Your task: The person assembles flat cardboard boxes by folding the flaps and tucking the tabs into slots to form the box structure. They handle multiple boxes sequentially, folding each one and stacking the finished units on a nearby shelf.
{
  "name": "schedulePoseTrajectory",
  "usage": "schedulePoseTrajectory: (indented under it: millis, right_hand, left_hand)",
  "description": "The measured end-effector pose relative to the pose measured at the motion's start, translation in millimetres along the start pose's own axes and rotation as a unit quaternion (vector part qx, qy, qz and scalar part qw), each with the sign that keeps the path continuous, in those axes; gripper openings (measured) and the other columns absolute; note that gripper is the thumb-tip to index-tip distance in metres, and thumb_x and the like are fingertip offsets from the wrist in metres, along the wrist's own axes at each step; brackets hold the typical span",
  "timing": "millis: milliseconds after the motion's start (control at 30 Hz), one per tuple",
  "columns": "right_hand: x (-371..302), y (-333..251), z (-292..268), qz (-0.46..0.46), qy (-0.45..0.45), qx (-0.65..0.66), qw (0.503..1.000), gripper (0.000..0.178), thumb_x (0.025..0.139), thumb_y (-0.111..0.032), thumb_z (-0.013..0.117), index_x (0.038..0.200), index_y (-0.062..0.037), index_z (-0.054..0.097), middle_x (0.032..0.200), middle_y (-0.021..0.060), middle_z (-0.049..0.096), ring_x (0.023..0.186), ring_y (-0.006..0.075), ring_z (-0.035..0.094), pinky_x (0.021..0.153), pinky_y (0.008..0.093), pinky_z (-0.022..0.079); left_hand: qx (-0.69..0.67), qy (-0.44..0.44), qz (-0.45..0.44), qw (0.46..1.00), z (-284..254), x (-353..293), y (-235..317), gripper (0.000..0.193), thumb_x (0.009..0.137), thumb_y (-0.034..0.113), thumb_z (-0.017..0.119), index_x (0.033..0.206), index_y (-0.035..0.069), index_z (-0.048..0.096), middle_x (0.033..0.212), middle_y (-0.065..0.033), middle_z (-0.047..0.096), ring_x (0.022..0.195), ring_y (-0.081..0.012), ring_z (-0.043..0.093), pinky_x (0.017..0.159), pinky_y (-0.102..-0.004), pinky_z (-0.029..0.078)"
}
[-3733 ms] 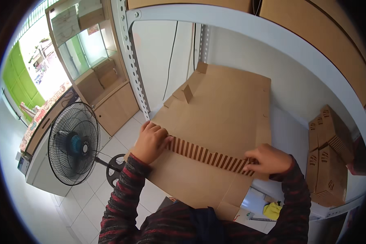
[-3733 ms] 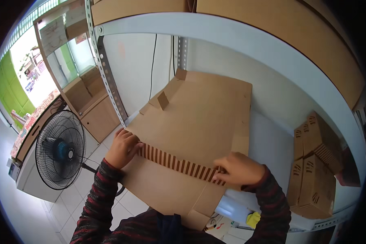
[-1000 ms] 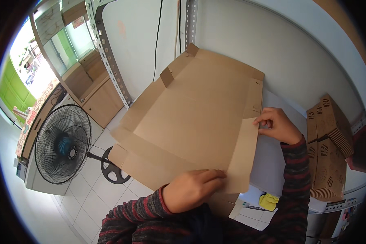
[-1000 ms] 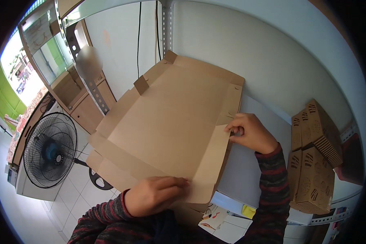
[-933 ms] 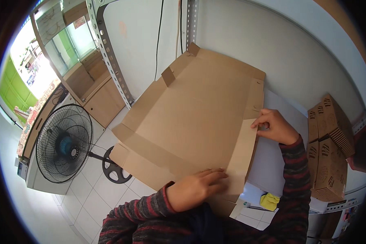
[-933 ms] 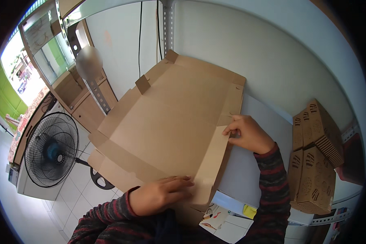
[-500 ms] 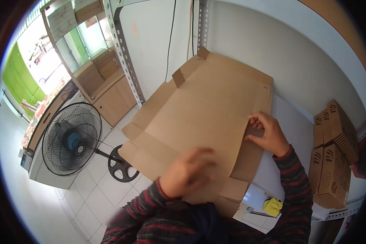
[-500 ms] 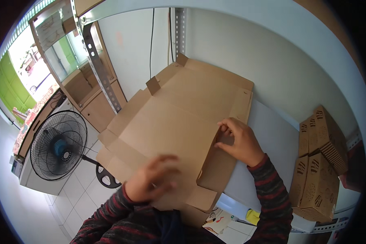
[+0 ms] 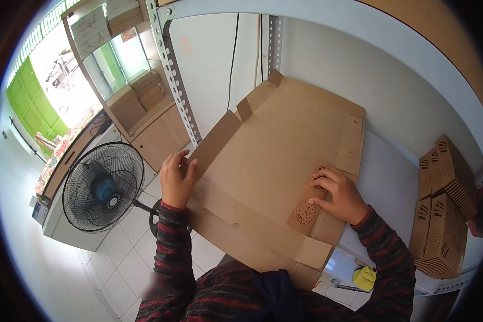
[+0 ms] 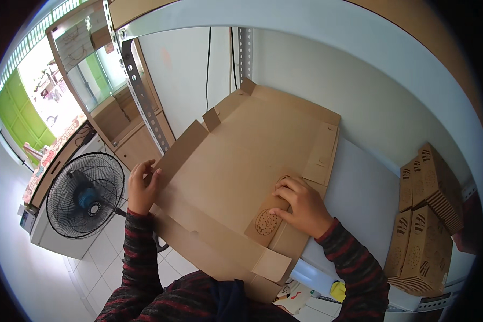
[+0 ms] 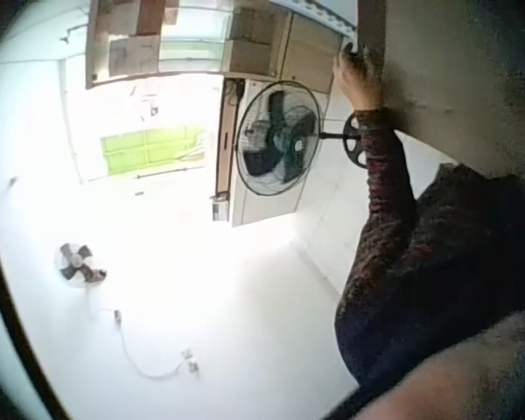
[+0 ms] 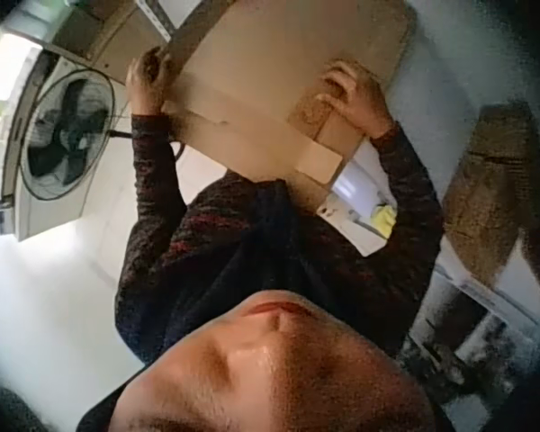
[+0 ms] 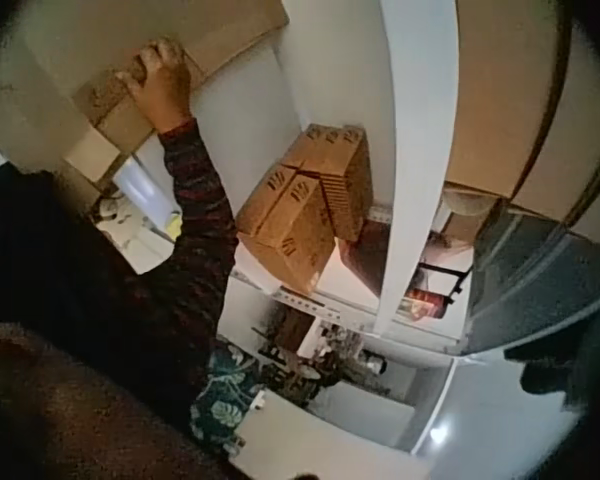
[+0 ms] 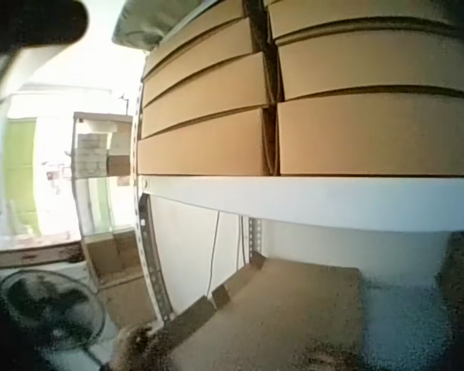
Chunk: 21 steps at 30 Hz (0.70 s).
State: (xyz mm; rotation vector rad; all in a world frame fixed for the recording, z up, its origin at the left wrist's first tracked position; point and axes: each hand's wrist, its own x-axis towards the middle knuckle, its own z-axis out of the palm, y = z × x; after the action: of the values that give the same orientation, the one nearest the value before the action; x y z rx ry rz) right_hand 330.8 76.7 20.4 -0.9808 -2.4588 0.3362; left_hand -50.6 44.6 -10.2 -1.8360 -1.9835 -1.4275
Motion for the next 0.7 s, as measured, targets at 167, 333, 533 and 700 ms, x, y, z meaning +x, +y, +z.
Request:
schedulePoseTrajectory:
  millis: [167,333,533,700]
  right_hand:
    - [-2.1,5.2,1.7,0.003,-0.002,0.01,1.0,0.034,0.073,-0.026,0.079,0.095,-0.0031,0.066,0.102,0.0079,0.059,0.1,0.0267,0.058,0.085,0.0365,0.05]
    - [-1.7,6.2,3.8,-0.026,-0.02,-0.012,0.999,0.045,0.073,-0.032,0.08,0.105,-0.0036,0.064,0.111,0.01,0.056,0.107,0.0297,0.054,0.093,0.039,0.046]
    - [-0.5,6.8,4.8,-0.024,-0.053,-0.017,0.998,0.074,0.072,-0.048,0.078,0.126,-0.0042,0.054,0.129,0.0156,0.047,0.123,0.0354,0.043,0.106,0.0452,0.036]
    - [-0.1,3.2,-7.9,-0.041,-0.066,-0.061,0.995,0.081,0.065,-0.047,0.083,0.129,-0.0077,0.052,0.133,0.0166,0.044,0.131,0.0376,0.035,0.112,0.0498,0.027]
  left_hand:
    - [-0.039,-0.107,0.084,0.99,-3.2,7.0,35.7,0.018,0.079,0.01,0.07,0.097,0.005,0.07,0.095,-0.015,0.065,0.083,-0.0315,0.064,0.077,-0.039,0.05]
    - [-0.035,-0.249,0.113,0.961,5.4,-7.3,44.3,0.025,0.079,0.013,0.07,0.101,0.003,0.069,0.117,-0.0164,0.064,0.101,-0.0343,0.064,0.087,-0.0388,0.051]
    - [0.012,-0.251,0.145,0.957,8.2,-18.5,44.6,0.038,0.077,0.016,0.071,0.111,0.002,0.064,0.116,-0.014,0.065,0.098,-0.0339,0.064,0.085,-0.0389,0.052]
    - [-0.071,-0.213,0.093,0.97,-1.1,-10.3,36.2,0.045,0.077,0.015,0.074,0.118,0.002,0.06,0.117,-0.017,0.064,0.099,-0.0326,0.064,0.086,-0.0374,0.052]
